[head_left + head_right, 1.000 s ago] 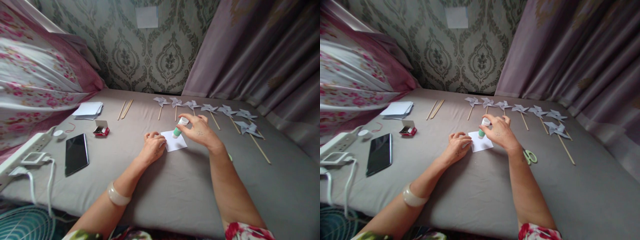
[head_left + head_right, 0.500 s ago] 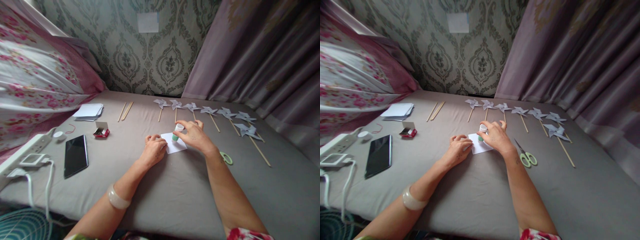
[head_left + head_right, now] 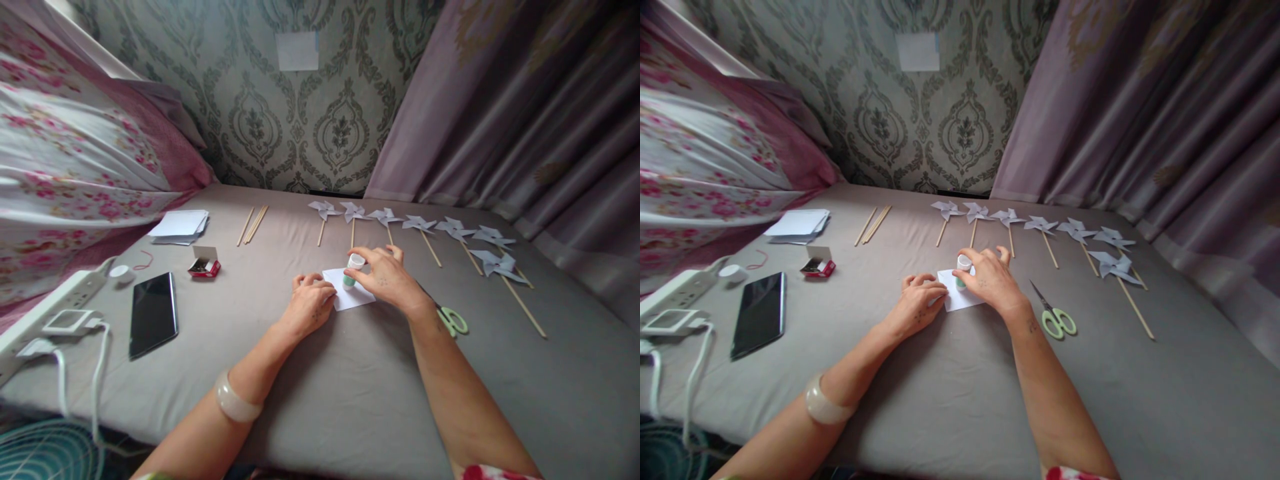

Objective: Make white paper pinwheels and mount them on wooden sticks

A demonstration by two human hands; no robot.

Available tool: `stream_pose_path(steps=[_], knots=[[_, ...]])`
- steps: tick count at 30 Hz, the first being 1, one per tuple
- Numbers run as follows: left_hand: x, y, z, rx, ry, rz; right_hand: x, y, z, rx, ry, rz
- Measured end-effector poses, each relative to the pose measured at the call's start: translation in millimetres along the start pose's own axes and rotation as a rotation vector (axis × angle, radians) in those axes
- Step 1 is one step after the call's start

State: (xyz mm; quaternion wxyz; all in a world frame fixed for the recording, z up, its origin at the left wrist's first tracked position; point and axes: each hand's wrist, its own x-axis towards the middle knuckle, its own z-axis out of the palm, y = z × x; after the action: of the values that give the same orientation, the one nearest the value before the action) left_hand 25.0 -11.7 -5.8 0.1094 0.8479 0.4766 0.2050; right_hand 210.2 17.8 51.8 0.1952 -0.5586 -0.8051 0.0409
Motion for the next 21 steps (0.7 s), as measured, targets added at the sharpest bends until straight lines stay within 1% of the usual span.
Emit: stream_pose_path(steps=[6,12,17,21], knots=[[1.1,1.8,-1.8,-0.008,-0.025,-0.005,1.3,-1.9,-1.5,0.017,-0.048,0.017],[-1.0,1.2,1.7,-0.015,-0.025,0.011,-3.1,-2.4,-9.2,0.034,-0.108,0.008],[-2.6,2.8,-0.4,-0.012,-0.036,0.019,-4.5,-0.7,-9.6,0.094,-0.097,-0.058],[-3.0,5.6,-3.4,0.002,-0.046,0.011,-2.8,-3.8,-8.2,0.108,-0.084,-0.032]])
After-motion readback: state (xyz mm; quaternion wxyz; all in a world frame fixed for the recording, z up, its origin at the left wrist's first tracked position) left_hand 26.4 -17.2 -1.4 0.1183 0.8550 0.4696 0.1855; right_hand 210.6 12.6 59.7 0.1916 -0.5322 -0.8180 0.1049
